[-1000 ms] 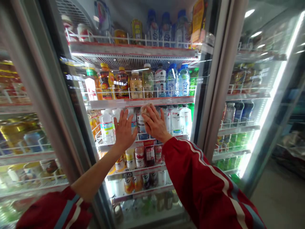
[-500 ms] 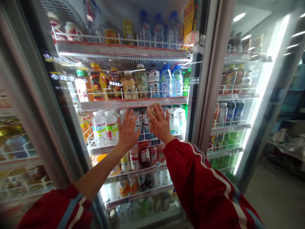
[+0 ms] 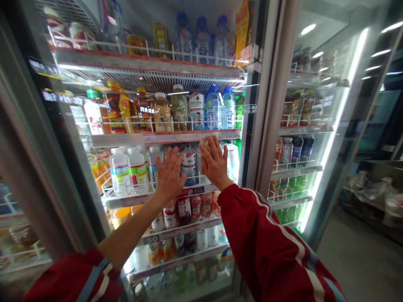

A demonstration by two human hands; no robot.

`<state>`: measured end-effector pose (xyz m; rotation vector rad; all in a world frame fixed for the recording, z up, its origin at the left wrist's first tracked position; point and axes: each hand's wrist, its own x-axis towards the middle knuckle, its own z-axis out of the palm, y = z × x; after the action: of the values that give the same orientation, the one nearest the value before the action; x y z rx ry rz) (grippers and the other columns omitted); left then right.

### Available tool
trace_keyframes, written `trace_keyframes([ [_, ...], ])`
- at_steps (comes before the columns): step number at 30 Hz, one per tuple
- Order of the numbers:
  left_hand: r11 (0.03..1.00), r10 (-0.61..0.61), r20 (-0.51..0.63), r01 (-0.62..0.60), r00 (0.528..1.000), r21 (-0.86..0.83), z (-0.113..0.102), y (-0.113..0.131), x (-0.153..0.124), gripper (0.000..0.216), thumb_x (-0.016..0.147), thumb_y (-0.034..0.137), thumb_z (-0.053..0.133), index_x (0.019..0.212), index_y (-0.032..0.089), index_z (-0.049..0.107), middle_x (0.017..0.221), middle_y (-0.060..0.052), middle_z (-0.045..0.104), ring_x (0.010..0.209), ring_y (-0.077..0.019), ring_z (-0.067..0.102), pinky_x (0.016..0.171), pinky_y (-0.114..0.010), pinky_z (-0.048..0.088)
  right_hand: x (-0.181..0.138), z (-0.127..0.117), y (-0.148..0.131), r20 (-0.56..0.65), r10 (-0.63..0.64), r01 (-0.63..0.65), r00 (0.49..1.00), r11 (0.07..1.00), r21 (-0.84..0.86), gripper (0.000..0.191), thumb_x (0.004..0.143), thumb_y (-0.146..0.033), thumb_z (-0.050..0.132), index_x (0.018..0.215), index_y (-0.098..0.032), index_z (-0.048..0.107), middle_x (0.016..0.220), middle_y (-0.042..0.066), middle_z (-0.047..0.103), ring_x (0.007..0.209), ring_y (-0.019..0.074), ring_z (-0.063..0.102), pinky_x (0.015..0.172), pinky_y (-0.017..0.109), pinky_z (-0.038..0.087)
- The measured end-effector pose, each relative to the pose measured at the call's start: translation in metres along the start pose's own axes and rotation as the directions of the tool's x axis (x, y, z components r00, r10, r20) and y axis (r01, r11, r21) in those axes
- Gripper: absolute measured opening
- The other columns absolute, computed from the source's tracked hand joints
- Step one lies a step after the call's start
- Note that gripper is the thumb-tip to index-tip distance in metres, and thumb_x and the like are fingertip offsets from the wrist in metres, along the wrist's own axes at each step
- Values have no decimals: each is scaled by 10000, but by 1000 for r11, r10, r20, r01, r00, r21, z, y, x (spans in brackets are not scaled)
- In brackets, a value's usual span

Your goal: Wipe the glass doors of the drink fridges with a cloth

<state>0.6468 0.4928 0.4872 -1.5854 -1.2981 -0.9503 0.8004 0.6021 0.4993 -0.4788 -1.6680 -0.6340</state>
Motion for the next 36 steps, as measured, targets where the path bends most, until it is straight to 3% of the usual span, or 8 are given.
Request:
trace_keyframes([
  [6,1000,-2,1,2,1000,12,8,8,4,579,809,187,505,1369,166,360,1497,-128,308,1429,-217,154,1167,-485,-41,-8,-2,-7,30,-134,135,990,991,-26,335,904,-244,445,1214,-270,570,1438,58,444,1405,204,282,1145,495,175],
  [13,999,19,-2,-19,1000,43,11,10,6,591,806,204,515,1375,169,359,1496,-127,308,1429,-218,153,1167,-477,-53,-9,-3,21,-69,2,-4,998,1000,-30,424,896,-223,433,1316,-254,484,1513,67,320,1425,227,227,1139,531,167],
  [17,997,49,-14,-48,999,58,13,13,6,589,806,201,503,1375,156,360,1491,-134,319,1429,-218,149,1167,-473,-53,-15,-2,8,-26,-62,62,998,998,-4,393,893,-218,445,1277,-266,521,1489,60,369,1412,217,264,1137,504,197],
  [20,997,52,-17,-50,999,62,13,14,7,583,802,199,506,1366,152,368,1485,-141,330,1428,-219,154,1165,-472,-64,-19,-4,14,-19,-94,94,995,996,-12,385,891,-219,459,1264,-277,531,1471,56,397,1395,227,304,1134,517,196],
  [25,994,41,-36,-38,998,101,10,11,9,554,798,191,515,1338,153,393,1482,-144,336,1429,-218,154,1163,-465,-76,-26,-6,57,-166,133,-143,977,988,-51,443,899,-247,431,1341,-248,469,1505,107,322,1386,274,308,1118,565,188],
  [27,994,48,-39,-44,998,100,12,12,9,555,795,192,522,1334,161,392,1483,-142,335,1429,-224,157,1163,-476,-68,-29,-6,63,-196,193,-204,961,978,-37,477,898,-242,422,1374,-230,426,1516,119,292,1398,278,281,1111,591,178],
  [33,995,75,-5,-75,997,68,20,27,14,562,800,196,520,1344,161,379,1484,-145,333,1425,-233,177,1160,-479,-82,-36,-5,18,-14,4,-3,1000,1000,28,417,883,-206,452,1294,-249,511,1493,95,354,1416,229,251,1140,518,178],
  [36,996,81,36,-82,996,38,21,31,19,560,804,185,497,1350,168,376,1493,-137,317,1427,-228,165,1157,-488,-88,-35,-6,16,10,-28,27,1000,999,27,395,886,-201,453,1267,-264,533,1473,81,393,1408,219,275,1140,511,184],
])
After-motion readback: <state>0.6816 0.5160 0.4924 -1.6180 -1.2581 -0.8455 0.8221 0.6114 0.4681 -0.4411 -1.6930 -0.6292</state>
